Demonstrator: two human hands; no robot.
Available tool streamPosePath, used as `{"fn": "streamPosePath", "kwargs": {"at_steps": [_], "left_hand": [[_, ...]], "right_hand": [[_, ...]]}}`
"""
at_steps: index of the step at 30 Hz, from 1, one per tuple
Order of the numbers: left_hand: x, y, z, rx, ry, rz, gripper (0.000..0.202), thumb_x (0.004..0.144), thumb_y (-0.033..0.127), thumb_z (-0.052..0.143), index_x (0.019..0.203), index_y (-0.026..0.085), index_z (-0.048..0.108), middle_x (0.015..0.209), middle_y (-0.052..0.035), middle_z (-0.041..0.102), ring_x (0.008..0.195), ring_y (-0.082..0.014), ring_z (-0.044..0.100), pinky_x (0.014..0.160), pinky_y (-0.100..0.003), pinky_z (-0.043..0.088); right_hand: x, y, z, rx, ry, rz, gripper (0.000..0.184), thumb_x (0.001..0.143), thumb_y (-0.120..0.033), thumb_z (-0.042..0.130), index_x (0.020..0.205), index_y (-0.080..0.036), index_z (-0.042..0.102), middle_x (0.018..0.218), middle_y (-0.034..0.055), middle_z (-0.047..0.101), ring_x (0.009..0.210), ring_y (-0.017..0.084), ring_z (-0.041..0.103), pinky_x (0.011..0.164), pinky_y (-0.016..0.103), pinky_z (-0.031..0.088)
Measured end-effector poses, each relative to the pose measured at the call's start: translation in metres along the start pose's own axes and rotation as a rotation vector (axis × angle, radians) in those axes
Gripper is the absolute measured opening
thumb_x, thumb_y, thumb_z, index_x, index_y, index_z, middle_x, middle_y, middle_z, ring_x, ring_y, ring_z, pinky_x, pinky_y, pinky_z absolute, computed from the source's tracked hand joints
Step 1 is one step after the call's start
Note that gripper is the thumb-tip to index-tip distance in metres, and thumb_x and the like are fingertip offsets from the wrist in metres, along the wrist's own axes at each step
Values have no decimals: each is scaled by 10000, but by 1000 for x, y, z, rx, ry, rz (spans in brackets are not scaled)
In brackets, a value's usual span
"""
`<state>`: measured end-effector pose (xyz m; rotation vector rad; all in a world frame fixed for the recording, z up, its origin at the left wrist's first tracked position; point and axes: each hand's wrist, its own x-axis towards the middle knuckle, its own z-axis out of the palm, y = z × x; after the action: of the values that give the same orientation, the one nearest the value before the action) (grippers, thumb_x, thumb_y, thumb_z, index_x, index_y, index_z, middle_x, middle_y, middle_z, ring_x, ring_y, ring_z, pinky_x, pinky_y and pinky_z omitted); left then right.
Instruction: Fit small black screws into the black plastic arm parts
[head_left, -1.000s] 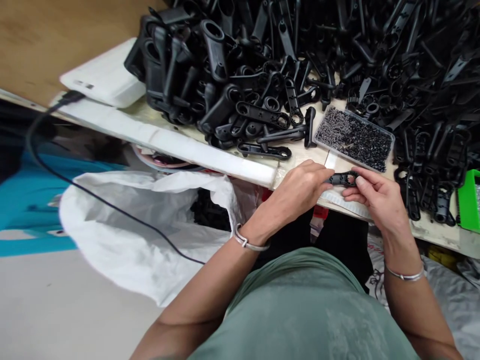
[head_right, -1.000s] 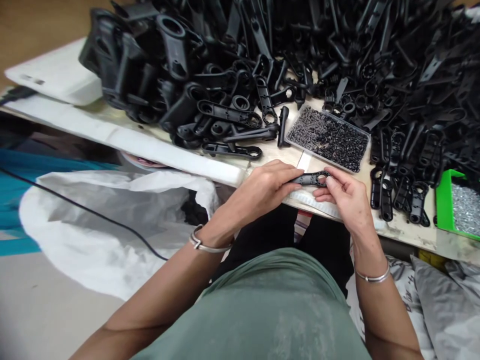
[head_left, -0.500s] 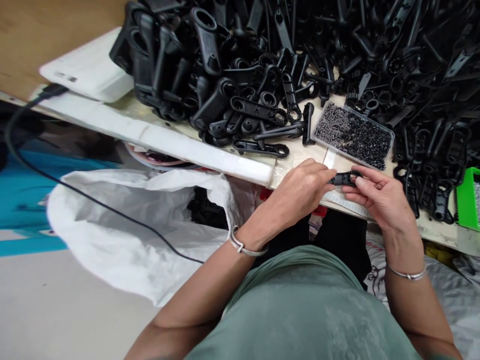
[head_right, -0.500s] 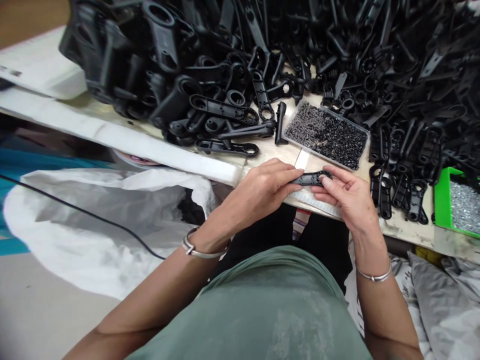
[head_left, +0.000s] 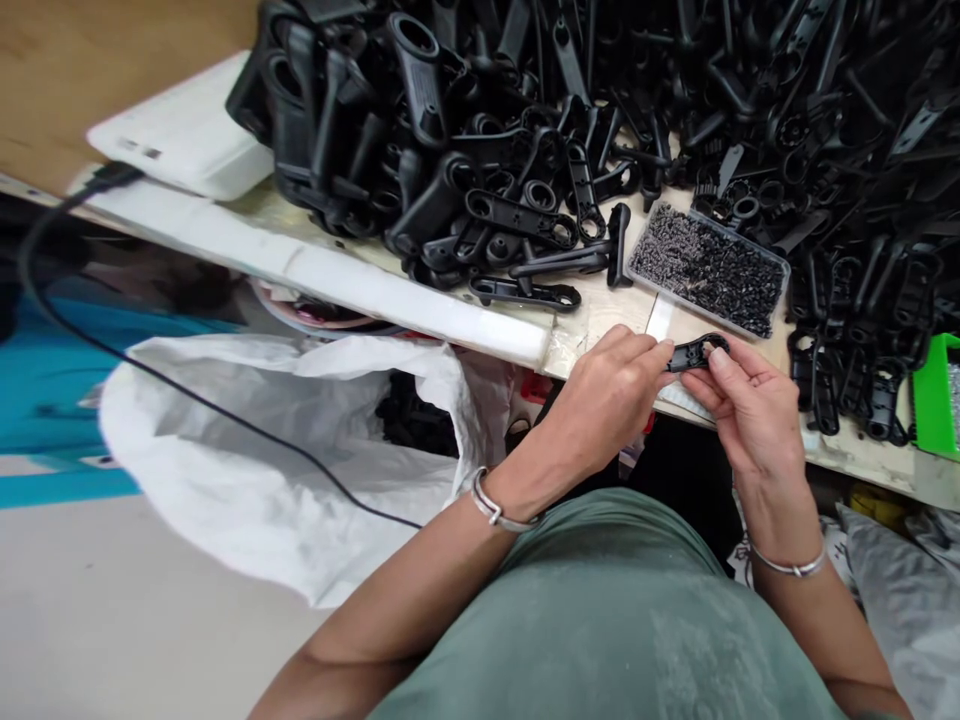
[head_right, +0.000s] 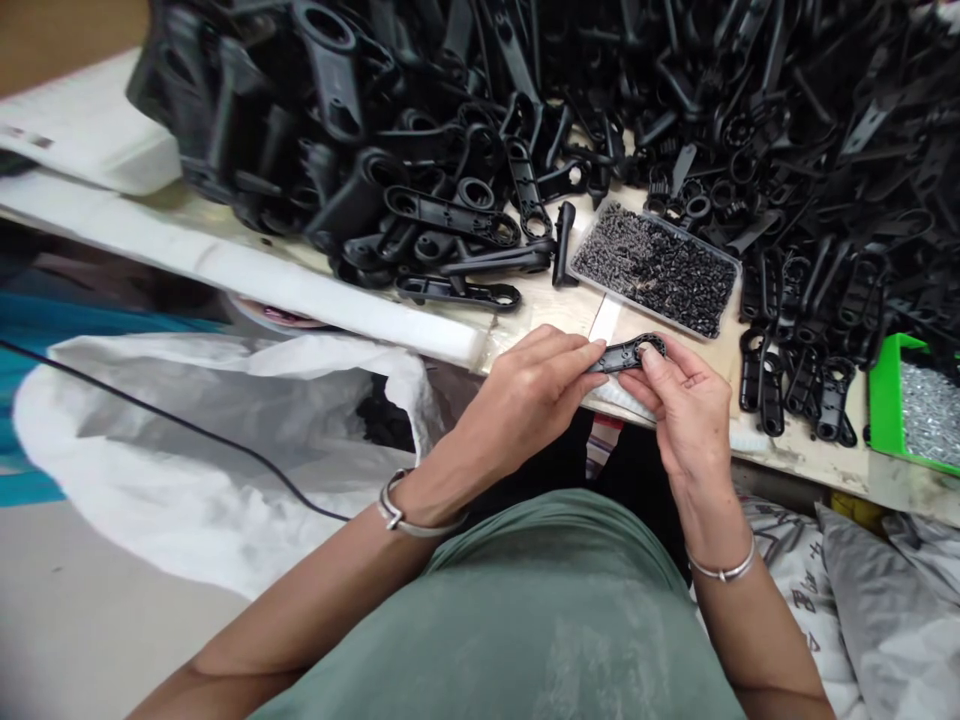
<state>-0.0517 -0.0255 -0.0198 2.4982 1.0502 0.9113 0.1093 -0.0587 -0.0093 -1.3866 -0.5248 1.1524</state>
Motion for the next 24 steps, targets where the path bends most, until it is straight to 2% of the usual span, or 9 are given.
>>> {"fn": "streamPosePath", "kwargs": {"at_steps": [5, 10, 13, 16, 18, 21, 24], "left_hand": [[-1, -1, 0, 3, 7, -3, 189, 981, 227, 526, 1060, 103, 644, 928, -84, 719, 838, -185, 601, 780, -313, 531], [2, -2, -4, -55, -47, -33, 141, 967, 214, 550, 974, 120, 655, 910, -84, 712, 842, -191, 600, 783, -312, 514], [3, -5, -5, -69, -85, -46, 105, 952, 196, 571, 934, 140, 659, 901, -74, 706, 859, -194, 606, 792, -311, 504], [6, -12, -9, -48, -157, -48, 93, 936, 169, 587, 940, 130, 672, 907, -84, 702, 878, -208, 613, 799, -317, 497], [8, -18, -14, -31, -232, -61, 114, 937, 147, 574, 957, 119, 683, 921, -92, 701, 905, -214, 617, 819, -321, 492], [15, -24, -23, -8, -334, -58, 151, 948, 144, 553, 985, 114, 696, 969, -100, 696, 952, -217, 614, 854, -334, 474], [25, -26, -29, 45, -330, -38, 147, 946, 203, 581, 983, 137, 707, 986, -88, 695, 969, -230, 596, 858, -366, 438]], "right_hand": [[-3, 3, 3, 22, -2, -15, 358, 631, -297, 894, 927, -179, 732, 882, 12, 761, 710, 123, 725, 726, 254, 648], [-1, 1, 1, -31, -36, 34, 335, 657, -314, 881, 921, -191, 716, 938, 20, 759, 742, 135, 733, 774, 273, 645], [0, -2, -6, -108, -78, 59, 372, 686, -401, 861, 941, -186, 696, 973, 49, 758, 781, 176, 751, 759, 296, 648], [0, -9, -18, -198, -49, 43, 456, 698, -443, 846, 1026, -173, 679, 895, 65, 762, 752, 202, 756, 685, 303, 647], [2, -15, -28, -278, -15, -18, 464, 692, -433, 847, 1034, -165, 683, 812, 55, 755, 676, 188, 741, 606, 283, 630], [15, -27, -37, -454, 6, -202, 352, 733, -404, 802, 981, -170, 716, 739, 35, 731, 556, 145, 672, 491, 253, 553], [36, -41, -33, -822, 38, -438, 236, 802, -350, 722, 973, -191, 752, 726, 33, 720, 587, 160, 648, 585, 310, 540]]}}
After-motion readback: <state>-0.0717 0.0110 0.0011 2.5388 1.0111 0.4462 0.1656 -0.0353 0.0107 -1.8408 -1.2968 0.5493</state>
